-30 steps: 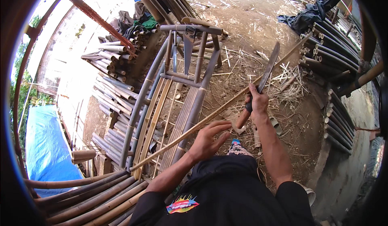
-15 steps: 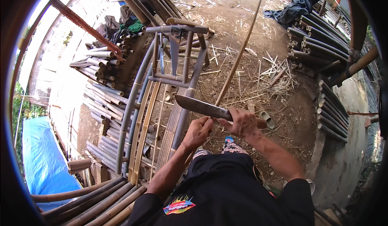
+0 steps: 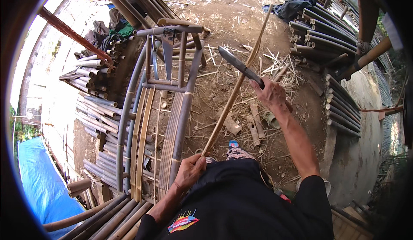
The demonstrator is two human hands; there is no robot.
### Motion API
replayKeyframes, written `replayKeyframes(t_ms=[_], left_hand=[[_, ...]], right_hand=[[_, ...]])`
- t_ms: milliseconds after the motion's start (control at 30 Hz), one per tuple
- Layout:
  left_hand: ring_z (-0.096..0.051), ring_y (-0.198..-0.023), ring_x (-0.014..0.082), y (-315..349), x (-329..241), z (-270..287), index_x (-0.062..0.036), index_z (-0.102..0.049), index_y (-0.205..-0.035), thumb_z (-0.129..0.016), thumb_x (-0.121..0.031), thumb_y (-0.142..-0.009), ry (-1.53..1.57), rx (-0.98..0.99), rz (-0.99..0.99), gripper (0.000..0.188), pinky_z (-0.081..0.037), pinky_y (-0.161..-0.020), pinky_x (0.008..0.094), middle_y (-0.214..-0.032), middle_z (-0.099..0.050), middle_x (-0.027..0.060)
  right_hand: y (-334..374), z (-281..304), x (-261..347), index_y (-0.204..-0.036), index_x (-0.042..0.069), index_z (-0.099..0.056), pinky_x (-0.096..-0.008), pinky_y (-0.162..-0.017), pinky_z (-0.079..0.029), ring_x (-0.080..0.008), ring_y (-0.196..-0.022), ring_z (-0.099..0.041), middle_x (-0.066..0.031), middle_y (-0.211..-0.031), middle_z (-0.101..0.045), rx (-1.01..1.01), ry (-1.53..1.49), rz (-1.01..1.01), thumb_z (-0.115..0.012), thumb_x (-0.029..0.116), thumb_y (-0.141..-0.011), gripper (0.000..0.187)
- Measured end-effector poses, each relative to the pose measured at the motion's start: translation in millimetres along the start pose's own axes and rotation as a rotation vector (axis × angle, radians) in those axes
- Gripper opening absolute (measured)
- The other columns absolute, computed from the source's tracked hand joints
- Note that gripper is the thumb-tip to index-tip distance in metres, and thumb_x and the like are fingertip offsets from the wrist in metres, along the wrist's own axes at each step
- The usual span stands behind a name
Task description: The person uses a knife to shave a thin bamboo strip, repeatedly drawing the blade along its length to smooth it.
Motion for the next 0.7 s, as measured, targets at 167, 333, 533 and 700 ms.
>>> replayKeyframes(t_ms=[167,333,533,700], left_hand=[[-0.044,-0.061,0.0042,-7,-14,6,0.0027,-0.061,-0.116,-0.05,-0.025,-0.1,-0.139,-0.048,-0.001,0.033,-0.038,-0.055,0.022,-0.067,-0.051,-0.0024],[-0.046,-0.062,0.0054,10,-8,-2,0.0032,-0.064,-0.111,-0.05,-0.023,-0.1,-0.158,0.001,0.003,0.032,-0.04,-0.057,0.0219,-0.066,-0.052,-0.0019],[-0.044,-0.05,0.0027,-49,-46,-10,0.001,-0.059,-0.111,-0.048,-0.026,-0.102,0.259,0.016,0.017,0.031,-0.033,-0.043,0.0188,-0.065,-0.052,-0.0023],[-0.039,-0.051,0.0027,-56,-56,-12,0.0006,-0.059,-0.116,-0.047,-0.024,-0.102,0.206,-0.052,-0.091,0.03,-0.03,-0.045,0.0192,-0.063,-0.048,-0.004]], right_hand=[[22,-8,45,-0.076,0.013,-0.052,-0.0242,-0.032,-0.034,-0.0064,-0.038,-0.037,0.0042,-0.05,-0.044,-0.218,0.044,0.518,-0.031,0.071,-0.091,0.064],[-24,35,-53,-0.08,0.01,-0.052,-0.0254,-0.03,-0.029,-0.0047,-0.037,-0.032,0.0051,-0.049,-0.039,-0.114,-0.053,-0.157,-0.029,0.066,-0.095,0.062],[71,-14,96,-0.077,0.009,-0.055,-0.0325,-0.039,-0.048,-0.015,-0.044,-0.056,-0.0068,-0.056,-0.056,-0.055,-0.132,0.337,-0.038,0.071,-0.09,0.065],[85,-23,110,-0.081,0.007,-0.054,-0.0413,-0.053,-0.051,-0.0315,-0.06,-0.064,-0.0134,-0.062,-0.058,-0.061,-0.214,0.25,-0.05,0.063,-0.089,0.057]])
Point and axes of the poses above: each hand's wrist, its own y-axis away from the middle knuckle, its own z-axis out of the back of the hand, x = y × z, the point moved 7 cm from there along -y, towards the middle knuckle
